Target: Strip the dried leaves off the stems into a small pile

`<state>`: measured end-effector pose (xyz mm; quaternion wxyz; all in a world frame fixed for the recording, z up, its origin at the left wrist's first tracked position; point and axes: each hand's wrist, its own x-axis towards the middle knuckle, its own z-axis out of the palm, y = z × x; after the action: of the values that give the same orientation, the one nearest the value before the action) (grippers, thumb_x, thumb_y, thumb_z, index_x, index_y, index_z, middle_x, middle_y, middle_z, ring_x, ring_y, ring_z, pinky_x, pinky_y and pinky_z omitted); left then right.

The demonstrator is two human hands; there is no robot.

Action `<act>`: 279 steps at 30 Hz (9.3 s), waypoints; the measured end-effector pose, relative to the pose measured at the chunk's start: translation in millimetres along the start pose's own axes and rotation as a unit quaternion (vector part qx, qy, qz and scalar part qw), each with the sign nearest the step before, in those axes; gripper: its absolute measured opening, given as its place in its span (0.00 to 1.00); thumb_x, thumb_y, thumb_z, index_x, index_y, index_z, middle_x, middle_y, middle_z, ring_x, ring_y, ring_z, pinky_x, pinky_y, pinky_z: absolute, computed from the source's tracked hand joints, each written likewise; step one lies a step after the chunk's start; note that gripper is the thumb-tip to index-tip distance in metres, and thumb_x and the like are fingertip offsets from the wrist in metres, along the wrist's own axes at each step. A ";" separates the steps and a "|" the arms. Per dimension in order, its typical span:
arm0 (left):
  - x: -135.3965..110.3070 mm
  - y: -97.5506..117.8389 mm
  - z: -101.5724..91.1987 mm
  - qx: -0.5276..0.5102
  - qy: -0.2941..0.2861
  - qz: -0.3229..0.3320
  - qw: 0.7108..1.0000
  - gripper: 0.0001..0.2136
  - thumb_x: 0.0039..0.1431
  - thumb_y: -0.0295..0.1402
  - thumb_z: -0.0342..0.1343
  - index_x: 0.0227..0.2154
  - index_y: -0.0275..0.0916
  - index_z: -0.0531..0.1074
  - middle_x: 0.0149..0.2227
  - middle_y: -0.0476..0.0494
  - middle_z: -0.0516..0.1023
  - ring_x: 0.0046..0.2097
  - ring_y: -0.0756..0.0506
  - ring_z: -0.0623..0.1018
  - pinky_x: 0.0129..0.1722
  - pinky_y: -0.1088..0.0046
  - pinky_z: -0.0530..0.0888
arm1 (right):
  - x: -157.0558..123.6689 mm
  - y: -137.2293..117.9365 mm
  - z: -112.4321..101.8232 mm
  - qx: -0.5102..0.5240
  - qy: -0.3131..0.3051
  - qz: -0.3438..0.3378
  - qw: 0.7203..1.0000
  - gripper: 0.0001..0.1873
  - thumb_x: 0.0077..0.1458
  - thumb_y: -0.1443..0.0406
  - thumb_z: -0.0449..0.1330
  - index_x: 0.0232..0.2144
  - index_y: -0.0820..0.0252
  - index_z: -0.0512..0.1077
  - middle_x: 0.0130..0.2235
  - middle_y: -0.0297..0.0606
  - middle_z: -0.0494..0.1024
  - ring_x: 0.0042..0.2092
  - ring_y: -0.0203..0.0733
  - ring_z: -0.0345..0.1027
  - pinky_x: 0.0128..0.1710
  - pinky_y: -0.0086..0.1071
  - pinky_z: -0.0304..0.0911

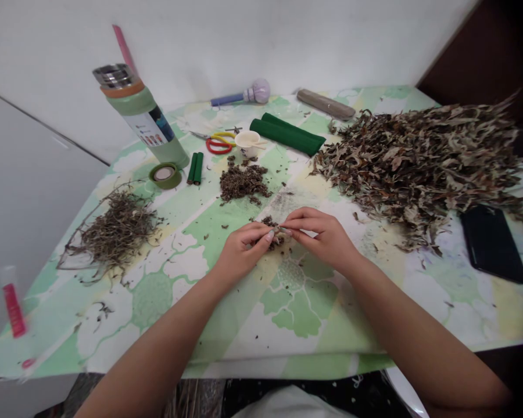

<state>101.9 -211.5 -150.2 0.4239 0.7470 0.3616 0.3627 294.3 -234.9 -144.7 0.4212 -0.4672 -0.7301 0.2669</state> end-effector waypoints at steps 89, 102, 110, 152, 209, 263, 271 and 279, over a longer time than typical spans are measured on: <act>-5.5 4.4 11.2 -0.038 0.075 -0.029 0.996 0.15 0.58 0.35 0.52 0.18 0.37 0.71 0.32 0.44 0.76 0.36 0.49 0.75 0.40 0.74 0.71 | -0.1 -4.7 16.0 -0.029 0.077 -0.090 0.993 0.12 0.55 0.68 0.56 0.40 0.53 0.77 0.41 0.40 0.79 0.43 0.41 0.71 0.44 0.39 0.67; -6.0 3.5 10.7 -0.034 0.077 -0.049 0.995 0.10 0.57 0.36 0.53 0.29 0.38 0.77 0.32 0.44 0.77 0.35 0.49 0.75 0.37 0.73 0.71 | 0.9 -8.3 17.4 -0.023 0.101 -0.043 0.994 0.11 0.53 0.69 0.56 0.35 0.53 0.78 0.39 0.38 0.80 0.41 0.40 0.72 0.44 0.38 0.67; -6.1 2.8 10.9 -0.036 0.076 -0.039 0.996 0.14 0.57 0.36 0.52 0.20 0.37 0.73 0.33 0.43 0.77 0.36 0.49 0.75 0.39 0.73 0.71 | 0.7 -3.9 14.6 -0.034 0.068 -0.060 0.995 0.12 0.54 0.66 0.57 0.40 0.52 0.76 0.42 0.39 0.78 0.44 0.42 0.71 0.46 0.40 0.66; -8.0 3.9 12.9 -0.010 0.067 -0.051 0.996 0.08 0.56 0.34 0.53 0.31 0.36 0.75 0.34 0.42 0.74 0.34 0.49 0.72 0.34 0.73 0.69 | -0.1 -3.8 14.2 0.032 0.105 -0.012 0.994 0.04 0.55 0.66 0.57 0.35 0.58 0.69 0.35 0.37 0.70 0.35 0.36 0.66 0.36 0.31 0.64; -10.8 7.2 4.2 0.065 -0.034 -0.023 0.997 0.03 0.54 0.29 0.52 0.29 0.38 0.70 0.28 0.48 0.67 0.29 0.50 0.66 0.28 0.75 0.61 | -1.3 -2.4 -6.3 -0.129 -0.129 -0.158 0.970 0.13 0.56 0.72 0.49 0.38 0.63 0.72 0.35 0.43 0.75 0.36 0.40 0.68 0.35 0.32 0.63; -9.2 4.1 9.4 -0.098 0.042 -0.125 0.986 0.09 0.53 0.37 0.56 0.31 0.39 0.77 0.31 0.45 0.73 0.34 0.49 0.71 0.34 0.73 0.68 | -1.5 -4.6 1.2 -0.004 -0.006 -0.078 0.997 0.09 0.55 0.68 0.56 0.37 0.61 0.75 0.36 0.41 0.77 0.36 0.36 0.71 0.37 0.30 0.66; -8.6 7.1 9.5 -0.101 0.039 -0.132 0.985 0.09 0.52 0.37 0.56 0.31 0.38 0.77 0.29 0.46 0.71 0.32 0.50 0.70 0.32 0.75 0.67 | -1.6 -3.5 2.6 -0.014 -0.002 -0.083 0.996 0.09 0.55 0.68 0.56 0.35 0.62 0.75 0.34 0.41 0.78 0.35 0.36 0.71 0.36 0.30 0.66; -7.9 8.0 10.6 -0.132 0.044 -0.146 0.979 0.08 0.51 0.36 0.57 0.30 0.37 0.76 0.28 0.47 0.71 0.29 0.52 0.69 0.29 0.76 0.66 | -2.0 -3.9 3.1 -0.018 -0.006 -0.088 0.996 0.10 0.56 0.68 0.54 0.37 0.58 0.75 0.35 0.40 0.78 0.36 0.37 0.71 0.37 0.30 0.66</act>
<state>109.0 -225.1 -148.9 0.5510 0.6068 0.4340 0.3739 290.1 -238.3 -143.9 0.4305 -0.4072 -0.7753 0.2185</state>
